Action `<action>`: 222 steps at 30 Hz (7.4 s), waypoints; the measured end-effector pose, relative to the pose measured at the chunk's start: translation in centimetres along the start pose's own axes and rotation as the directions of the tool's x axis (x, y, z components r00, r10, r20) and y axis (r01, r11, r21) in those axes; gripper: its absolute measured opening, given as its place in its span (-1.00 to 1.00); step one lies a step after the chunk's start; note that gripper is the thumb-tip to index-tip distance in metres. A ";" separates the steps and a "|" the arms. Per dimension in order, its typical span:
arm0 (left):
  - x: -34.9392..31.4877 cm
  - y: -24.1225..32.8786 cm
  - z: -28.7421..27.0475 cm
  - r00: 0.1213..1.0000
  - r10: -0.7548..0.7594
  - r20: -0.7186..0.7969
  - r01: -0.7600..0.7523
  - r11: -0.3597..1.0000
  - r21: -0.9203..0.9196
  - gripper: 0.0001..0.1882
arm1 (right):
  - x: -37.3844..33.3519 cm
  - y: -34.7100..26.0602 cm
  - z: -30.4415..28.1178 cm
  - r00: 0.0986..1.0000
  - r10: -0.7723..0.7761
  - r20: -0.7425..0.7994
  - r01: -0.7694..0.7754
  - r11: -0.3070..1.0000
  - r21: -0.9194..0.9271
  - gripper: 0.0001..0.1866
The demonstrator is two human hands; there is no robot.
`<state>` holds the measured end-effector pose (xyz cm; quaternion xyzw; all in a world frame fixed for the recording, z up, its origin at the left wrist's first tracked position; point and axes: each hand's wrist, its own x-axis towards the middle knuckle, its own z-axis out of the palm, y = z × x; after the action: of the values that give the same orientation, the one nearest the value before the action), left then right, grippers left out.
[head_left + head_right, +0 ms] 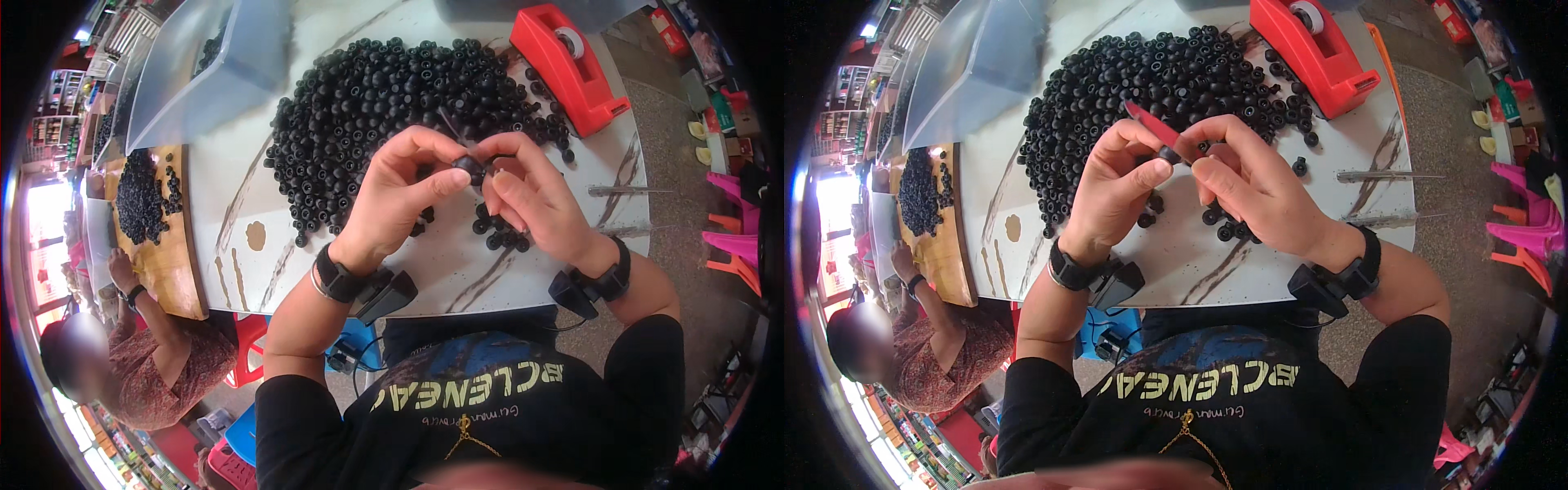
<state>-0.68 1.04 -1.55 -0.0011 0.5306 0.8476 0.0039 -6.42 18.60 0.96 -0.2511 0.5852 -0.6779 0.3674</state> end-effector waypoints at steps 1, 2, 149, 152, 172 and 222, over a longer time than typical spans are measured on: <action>0.0 -0.1 0.0 1.000 0.015 -0.006 -0.015 1.000 -0.002 -0.80 | 0.0 0.0 0.0 1.000 0.024 0.012 -0.024 0.999 -0.022 -0.72; 0.1 -0.2 0.0 0.999 0.030 -0.012 -0.030 1.000 -0.003 -0.81 | 0.0 0.0 0.1 1.000 0.025 0.011 -0.025 0.999 -0.021 -0.72; -0.1 0.1 -0.6 0.974 -0.178 0.138 0.206 0.950 -0.233 -0.77 | -0.3 0.0 -0.1 0.983 -0.137 0.118 0.170 0.923 -0.344 -0.57; 0.0 0.1 -0.3 0.975 -0.178 0.133 0.207 0.945 -0.254 -0.80 | -0.1 0.5 0.1 0.978 -0.187 0.087 0.206 0.914 -0.348 -0.57; -0.1 0.2 -0.4 0.954 -0.266 0.137 0.296 0.902 -0.315 -0.90 | -0.1 0.8 0.1 0.944 -0.304 0.129 0.331 0.867 -0.374 -0.62; 0.2 0.0 -0.8 0.982 -0.092 0.166 0.156 0.887 -0.434 -0.80 | 0.3 0.5 -0.2 0.999 -0.050 -0.019 0.050 0.999 -0.021 -0.74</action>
<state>-0.90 0.28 -1.89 0.0238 0.3200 0.9423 0.0951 -6.64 18.44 0.40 -0.2627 0.5894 -0.6832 0.3420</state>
